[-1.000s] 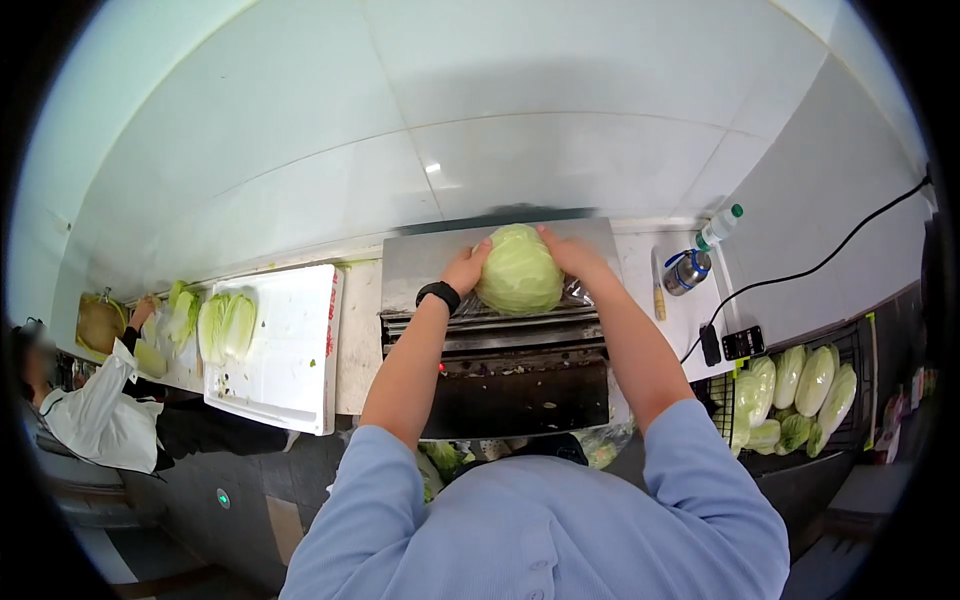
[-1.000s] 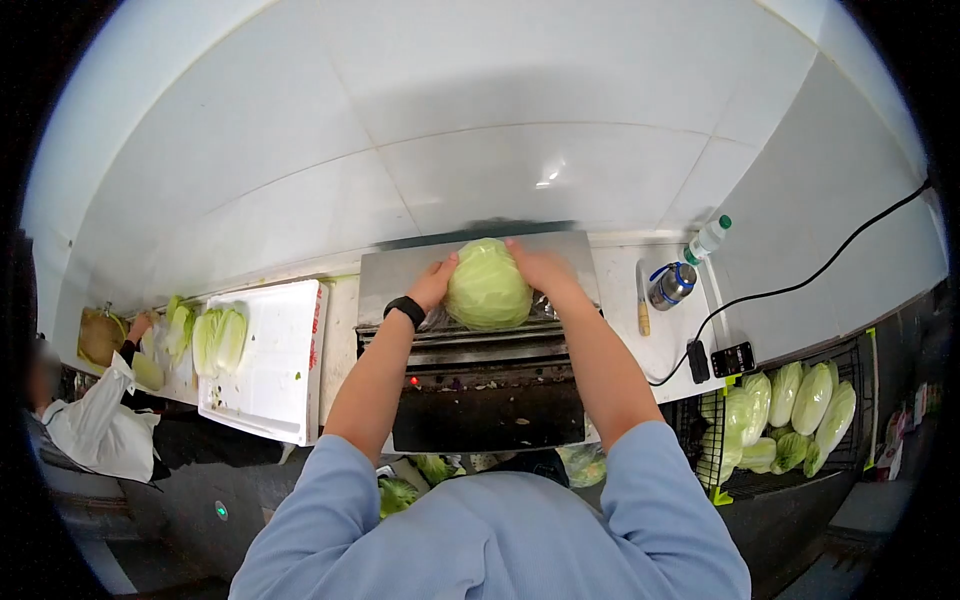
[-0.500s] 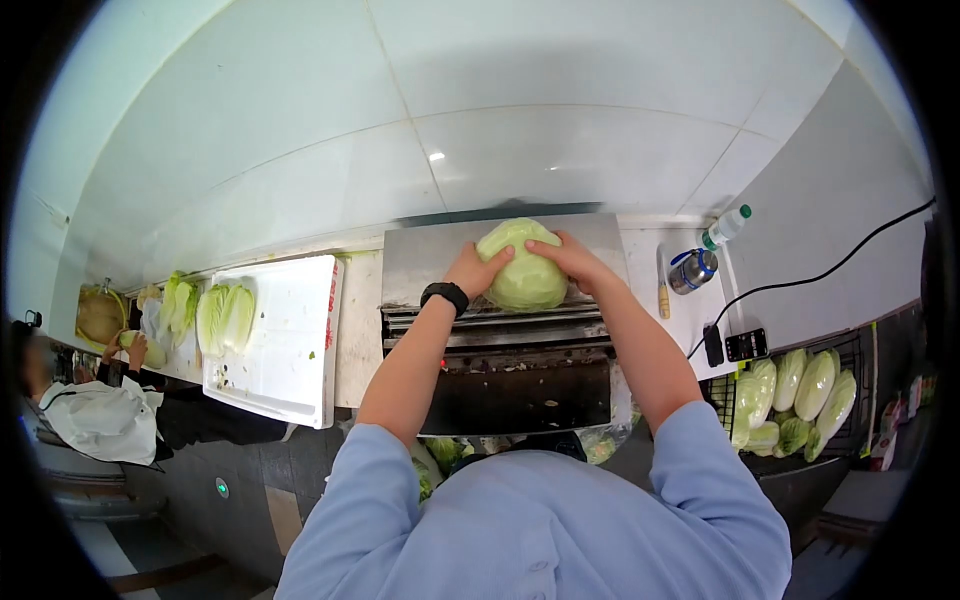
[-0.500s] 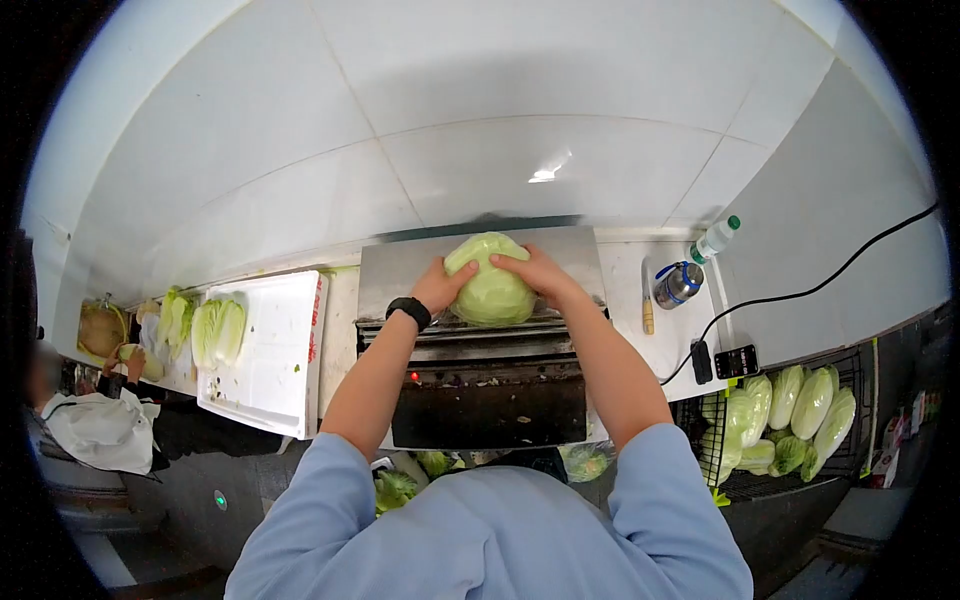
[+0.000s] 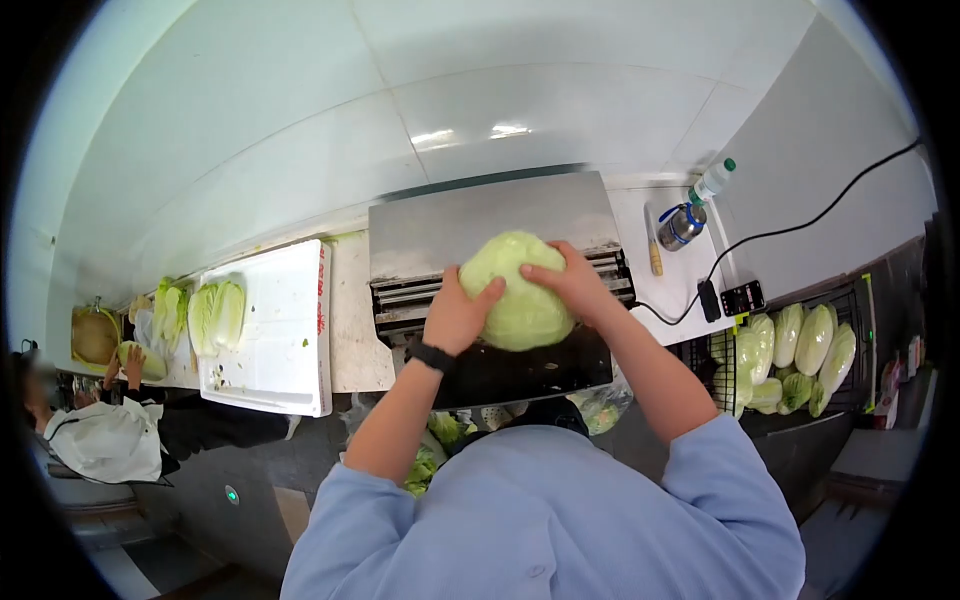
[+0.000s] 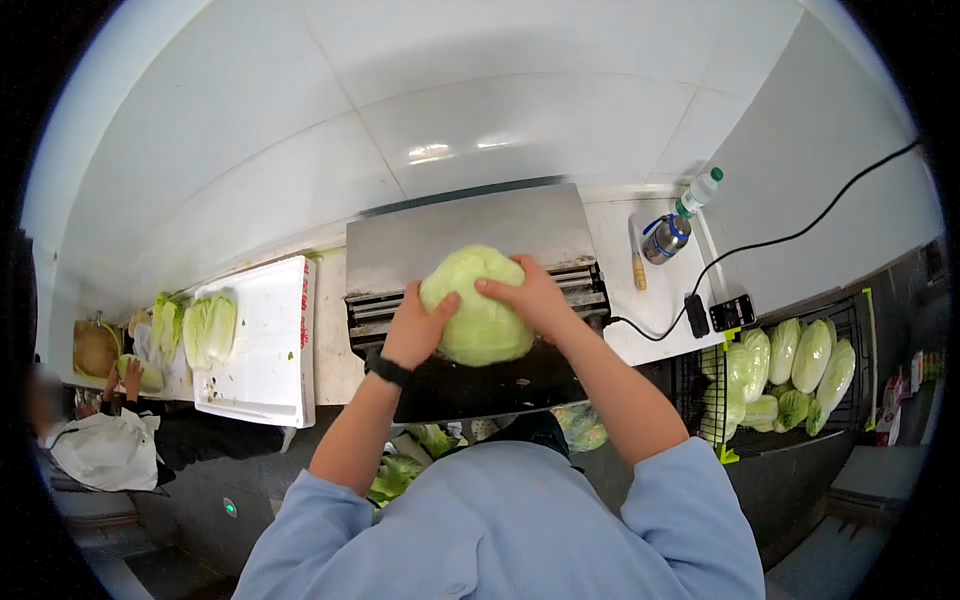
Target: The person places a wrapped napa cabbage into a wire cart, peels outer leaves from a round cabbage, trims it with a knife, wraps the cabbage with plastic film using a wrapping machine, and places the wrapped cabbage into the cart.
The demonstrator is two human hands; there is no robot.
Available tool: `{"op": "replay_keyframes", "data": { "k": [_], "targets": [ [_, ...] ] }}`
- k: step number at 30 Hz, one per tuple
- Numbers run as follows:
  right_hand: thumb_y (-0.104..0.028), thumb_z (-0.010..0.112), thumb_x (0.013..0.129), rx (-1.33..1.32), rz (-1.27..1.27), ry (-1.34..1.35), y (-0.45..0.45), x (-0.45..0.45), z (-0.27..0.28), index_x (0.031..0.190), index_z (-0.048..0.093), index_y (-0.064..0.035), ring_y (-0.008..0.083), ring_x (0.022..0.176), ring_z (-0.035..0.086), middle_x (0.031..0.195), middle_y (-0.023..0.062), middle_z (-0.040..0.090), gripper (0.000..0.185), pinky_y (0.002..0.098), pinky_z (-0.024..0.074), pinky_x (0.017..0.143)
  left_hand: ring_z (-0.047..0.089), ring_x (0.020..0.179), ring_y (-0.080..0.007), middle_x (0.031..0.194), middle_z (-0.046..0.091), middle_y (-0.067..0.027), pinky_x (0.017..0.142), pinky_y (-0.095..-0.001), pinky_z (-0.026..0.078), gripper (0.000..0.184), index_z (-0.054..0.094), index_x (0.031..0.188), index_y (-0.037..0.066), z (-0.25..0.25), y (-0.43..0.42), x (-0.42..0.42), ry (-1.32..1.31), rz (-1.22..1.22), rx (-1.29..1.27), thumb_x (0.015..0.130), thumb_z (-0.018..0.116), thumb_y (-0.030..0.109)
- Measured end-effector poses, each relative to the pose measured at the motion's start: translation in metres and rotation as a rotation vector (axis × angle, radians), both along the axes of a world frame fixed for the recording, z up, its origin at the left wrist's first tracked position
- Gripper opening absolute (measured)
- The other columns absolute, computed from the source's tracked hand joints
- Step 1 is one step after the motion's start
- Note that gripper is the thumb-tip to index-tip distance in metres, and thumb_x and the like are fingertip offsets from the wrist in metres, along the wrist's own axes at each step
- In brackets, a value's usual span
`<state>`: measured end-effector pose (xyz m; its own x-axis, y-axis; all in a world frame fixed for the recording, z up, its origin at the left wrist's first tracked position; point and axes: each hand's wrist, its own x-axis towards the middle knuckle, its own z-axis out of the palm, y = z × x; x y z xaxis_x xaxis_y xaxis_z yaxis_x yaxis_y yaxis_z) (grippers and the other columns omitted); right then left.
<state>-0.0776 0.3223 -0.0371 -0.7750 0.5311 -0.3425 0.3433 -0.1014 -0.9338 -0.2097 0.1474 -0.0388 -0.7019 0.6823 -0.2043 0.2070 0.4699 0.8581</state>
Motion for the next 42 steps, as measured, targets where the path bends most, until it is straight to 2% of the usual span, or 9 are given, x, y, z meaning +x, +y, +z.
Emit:
{"op": "replay_keyframes", "data": {
  "k": [3,9,15,21,24,27,29,32,42],
  "targets": [
    [-0.038,0.084,0.080,0.136,0.004,-0.089,-0.023,0.026,-0.009,0.136,0.051,0.0000,0.0250,0.109,0.064,0.121,0.0180,0.064,0.076,0.0372,0.0529,0.092,0.068,0.106,-0.0394,0.113,0.068,-0.0290,0.090,-0.0431,0.054,0.080,0.045,0.133,-0.007,0.004,-0.027,0.025,-0.003,-0.033,-0.032,0.087,0.071,0.054],
    [-0.037,0.085,0.078,-0.093,-0.150,0.038,-0.071,0.070,-0.029,0.136,0.051,0.0000,0.0248,0.111,0.064,0.123,0.0171,0.064,0.077,0.0368,0.0527,0.093,0.069,0.103,-0.0396,0.111,0.067,-0.0301,0.086,-0.0420,0.055,0.082,0.043,0.132,-0.008,-0.009,-0.060,0.065,-0.012,-0.056,-0.058,0.085,0.074,0.051],
    [-0.025,0.084,0.081,-0.147,-0.167,0.056,-0.077,0.081,-0.048,0.139,0.048,-0.0032,0.0223,0.112,0.061,0.124,0.0142,0.061,0.071,0.0351,0.0529,0.093,0.069,0.102,-0.0408,0.110,0.067,-0.0317,0.085,-0.0426,0.055,0.086,0.037,0.135,-0.009,-0.030,-0.067,0.076,-0.030,-0.047,-0.075,0.085,0.075,0.050],
    [-0.023,0.084,0.082,-0.190,-0.171,0.064,-0.073,0.084,-0.071,0.140,0.046,-0.0031,0.0223,0.112,0.061,0.125,0.0149,0.060,0.072,0.0357,0.0531,0.093,0.068,0.104,-0.0400,0.113,0.065,-0.0321,0.087,-0.0422,0.055,0.087,0.035,0.136,-0.010,-0.044,-0.061,0.076,-0.016,-0.070,-0.104,0.086,0.074,0.049],
    [-0.031,0.086,0.080,-0.206,-0.199,0.090,-0.074,0.084,-0.078,0.140,0.048,-0.0018,0.0236,0.111,0.064,0.125,0.0167,0.062,0.077,0.0369,0.0538,0.093,0.067,0.108,-0.0376,0.119,0.063,-0.0310,0.089,-0.0409,0.054,0.087,0.034,0.137,-0.010,-0.045,-0.060,0.075,-0.070,-0.088,-0.117,0.088,0.073,0.050],
    [-0.023,0.083,0.082,-0.252,-0.192,0.080,-0.074,0.084,-0.074,0.140,0.046,-0.0021,0.0225,0.112,0.061,0.126,0.0154,0.060,0.072,0.0358,0.0528,0.094,0.067,0.108,-0.0375,0.118,0.064,-0.0309,0.089,-0.0409,0.054,0.088,0.034,0.137,-0.010,-0.050,-0.060,0.076,-0.089,-0.082,-0.138,0.088,0.072,0.053],
    [-0.026,0.085,0.081,-0.276,-0.202,0.067,-0.075,0.086,-0.091,0.140,0.047,-0.0009,0.0236,0.111,0.062,0.125,0.0160,0.061,0.075,0.0363,0.0533,0.093,0.067,0.108,-0.0376,0.118,0.064,-0.0308,0.089,-0.0410,0.055,0.089,0.034,0.136,-0.010,-0.055,-0.061,0.076,-0.106,-0.083,-0.158,0.088,0.072,0.054],
    [-0.027,0.085,0.080,-0.294,-0.207,0.045,-0.079,0.096,-0.097,0.140,0.047,0.0002,0.0241,0.111,0.063,0.125,0.0165,0.062,0.076,0.0364,0.0536,0.092,0.068,0.103,-0.0429,0.111,0.066,-0.0332,0.085,-0.0436,0.055,0.095,0.034,0.136,-0.012,-0.062,-0.065,0.081,-0.074,-0.137,-0.209,0.085,0.071,0.059],
    [-0.031,0.079,0.087,-0.604,-0.200,-0.088,-0.121,0.152,-0.102,0.138,0.048,-0.0011,0.0250,0.111,0.063,0.125,0.0151,0.062,0.067,0.0379,0.0544,0.091,0.068,0.097,-0.0468,0.102,0.067,-0.0334,0.084,-0.0466,0.054,0.078,0.045,0.123,-0.007,-0.059,-0.114,0.110,-0.140,-0.306,-0.341,0.093,0.058,0.064]
  ]
}}
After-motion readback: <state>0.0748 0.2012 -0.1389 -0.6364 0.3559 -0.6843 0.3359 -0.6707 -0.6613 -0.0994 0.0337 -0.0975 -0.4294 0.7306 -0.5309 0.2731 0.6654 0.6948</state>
